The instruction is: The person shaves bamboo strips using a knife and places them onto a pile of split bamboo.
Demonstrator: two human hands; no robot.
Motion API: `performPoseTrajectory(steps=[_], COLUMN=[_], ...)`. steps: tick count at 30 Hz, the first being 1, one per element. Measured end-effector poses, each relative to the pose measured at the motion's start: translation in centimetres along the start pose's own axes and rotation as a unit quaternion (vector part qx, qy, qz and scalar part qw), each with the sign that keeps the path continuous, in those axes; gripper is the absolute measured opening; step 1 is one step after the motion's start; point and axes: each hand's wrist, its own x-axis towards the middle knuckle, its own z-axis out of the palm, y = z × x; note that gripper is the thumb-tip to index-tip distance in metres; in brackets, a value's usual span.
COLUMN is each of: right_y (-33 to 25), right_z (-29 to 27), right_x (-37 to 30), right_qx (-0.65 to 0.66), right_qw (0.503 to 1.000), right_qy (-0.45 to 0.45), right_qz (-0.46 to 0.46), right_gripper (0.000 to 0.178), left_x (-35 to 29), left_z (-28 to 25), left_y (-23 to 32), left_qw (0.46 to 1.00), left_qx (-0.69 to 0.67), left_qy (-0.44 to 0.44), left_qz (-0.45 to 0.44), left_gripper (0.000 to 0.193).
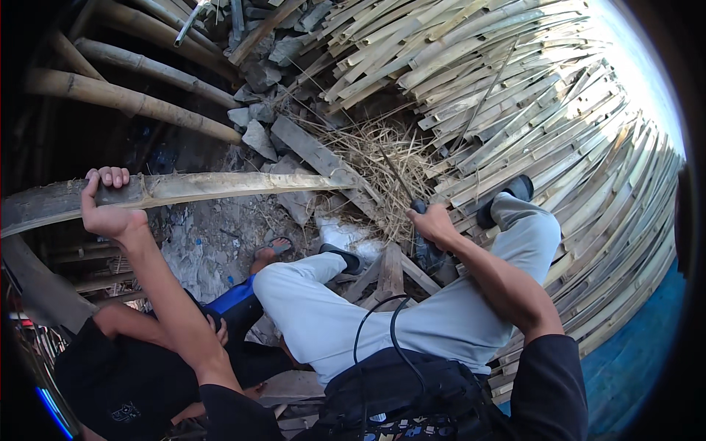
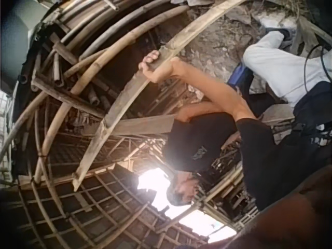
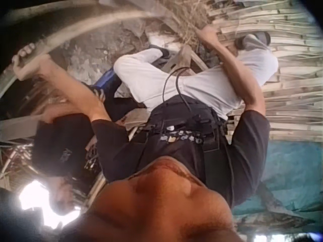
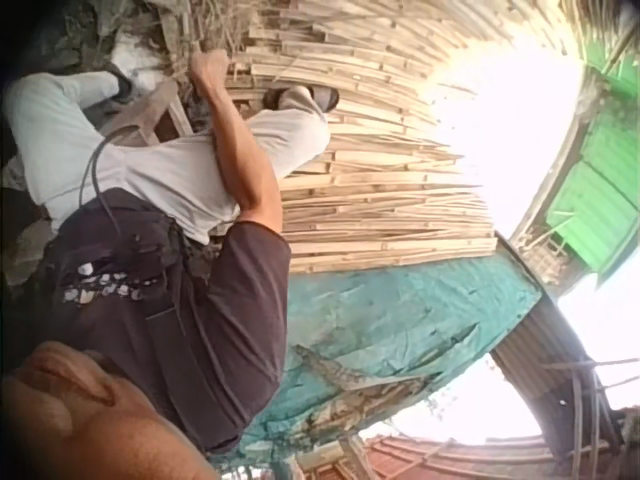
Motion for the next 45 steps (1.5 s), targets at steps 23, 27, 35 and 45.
performPoseTrajectory(steps=[23, 27, 35, 45], right_y=[-4.3, 2.3, -2.0, -5.7], right_z=[15.7, 18.4, 14.7, 14.1], right_x=[4.3, 8.6, 6.0, 5.4], right_qx=[0.008, 0.021, -0.050, -0.072], right_qw=[0.980, 0.989, 0.985, 0.981], right_qy=[-0.144, -0.144, -0.146, -0.159], right_qz=[-0.134, -0.008, -0.082, -0.086], right_gripper=[0.048, 0.042, 0.049, 0.042], left_x=[0.7, 1.7, 0.5, -0.5], left_z=[-2.3, -5.0, -8.4, -12.8], left_y=[-1.8, -2.4, -1.2, 0.5], left_qw=[0.998, 0.999, 0.999, 0.998], left_qx=[-0.007, -0.003, 0.010, 0.056], left_qy=[-0.056, -0.052, -0.032, 0.033], left_qz=[0.004, -0.001, -0.004, 0.005], left_gripper=[0.024, 0.023, 0.024, 0.030])
